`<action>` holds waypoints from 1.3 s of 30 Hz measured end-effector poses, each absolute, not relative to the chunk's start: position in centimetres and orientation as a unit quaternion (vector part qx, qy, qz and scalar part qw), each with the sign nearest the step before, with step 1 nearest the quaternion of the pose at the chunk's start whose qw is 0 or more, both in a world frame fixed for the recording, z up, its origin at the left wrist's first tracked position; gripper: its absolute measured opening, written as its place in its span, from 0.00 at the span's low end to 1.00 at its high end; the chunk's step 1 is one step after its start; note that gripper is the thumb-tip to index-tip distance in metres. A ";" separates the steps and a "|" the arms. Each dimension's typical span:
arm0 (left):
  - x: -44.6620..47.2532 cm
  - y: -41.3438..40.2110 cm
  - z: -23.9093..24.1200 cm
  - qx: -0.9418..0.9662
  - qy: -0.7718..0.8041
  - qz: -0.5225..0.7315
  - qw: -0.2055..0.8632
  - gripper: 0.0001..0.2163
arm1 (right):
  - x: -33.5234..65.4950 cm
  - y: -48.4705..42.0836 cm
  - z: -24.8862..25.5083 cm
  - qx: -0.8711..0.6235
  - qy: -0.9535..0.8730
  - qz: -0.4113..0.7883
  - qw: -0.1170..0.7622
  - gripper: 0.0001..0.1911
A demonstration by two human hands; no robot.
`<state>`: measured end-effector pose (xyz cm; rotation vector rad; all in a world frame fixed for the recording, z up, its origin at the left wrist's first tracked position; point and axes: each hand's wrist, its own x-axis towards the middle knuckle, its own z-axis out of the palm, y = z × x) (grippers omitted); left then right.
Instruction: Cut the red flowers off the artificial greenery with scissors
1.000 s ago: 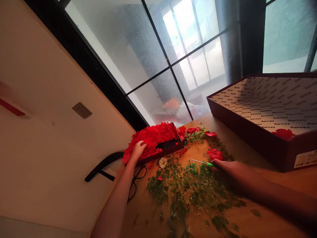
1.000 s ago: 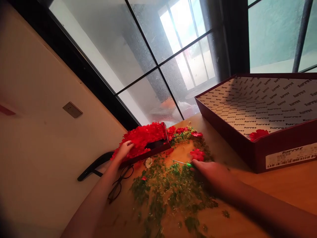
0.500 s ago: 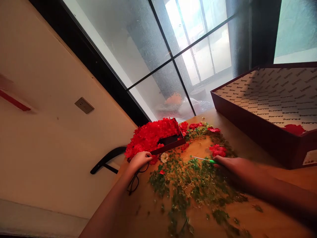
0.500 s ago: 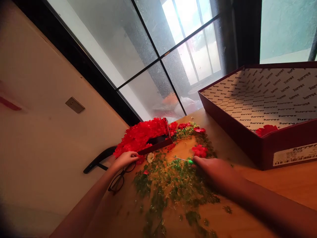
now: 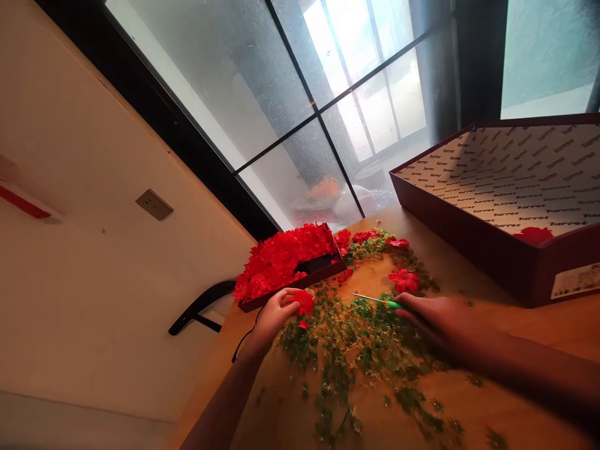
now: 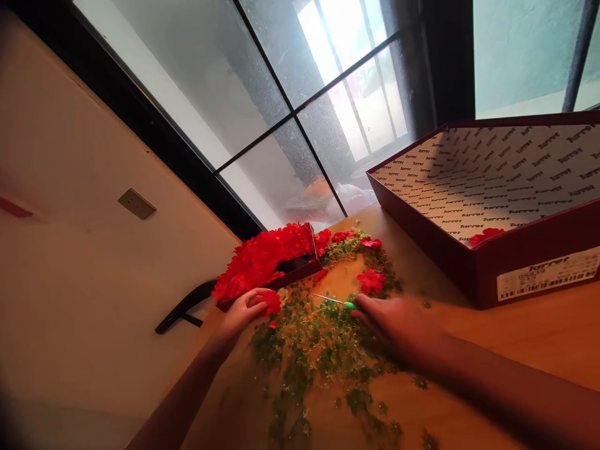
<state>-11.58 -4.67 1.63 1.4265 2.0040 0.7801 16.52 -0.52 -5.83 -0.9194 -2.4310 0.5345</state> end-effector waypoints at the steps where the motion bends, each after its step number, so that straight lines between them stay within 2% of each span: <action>1: -10.2 -4.9 1.7 0.512 0.730 0.323 0.317 0.10 | 16.4 -1.0 -5.7 -0.327 -0.889 0.207 0.244 0.15; 6: -4.9 -5.1 0.8 0.435 0.679 0.420 0.416 0.07 | 16.0 -2.6 -5.4 -0.280 -0.898 0.228 0.251 0.16; 19: -3.2 -5.6 -1.0 0.382 0.632 0.490 0.463 0.10 | 15.9 -2.4 -5.3 -0.348 -0.895 0.165 0.223 0.14; 39: -3.7 -6.1 -2.1 0.435 0.632 0.493 0.409 0.09 | 15.9 -2.8 -4.9 -0.349 -0.904 0.143 0.200 0.13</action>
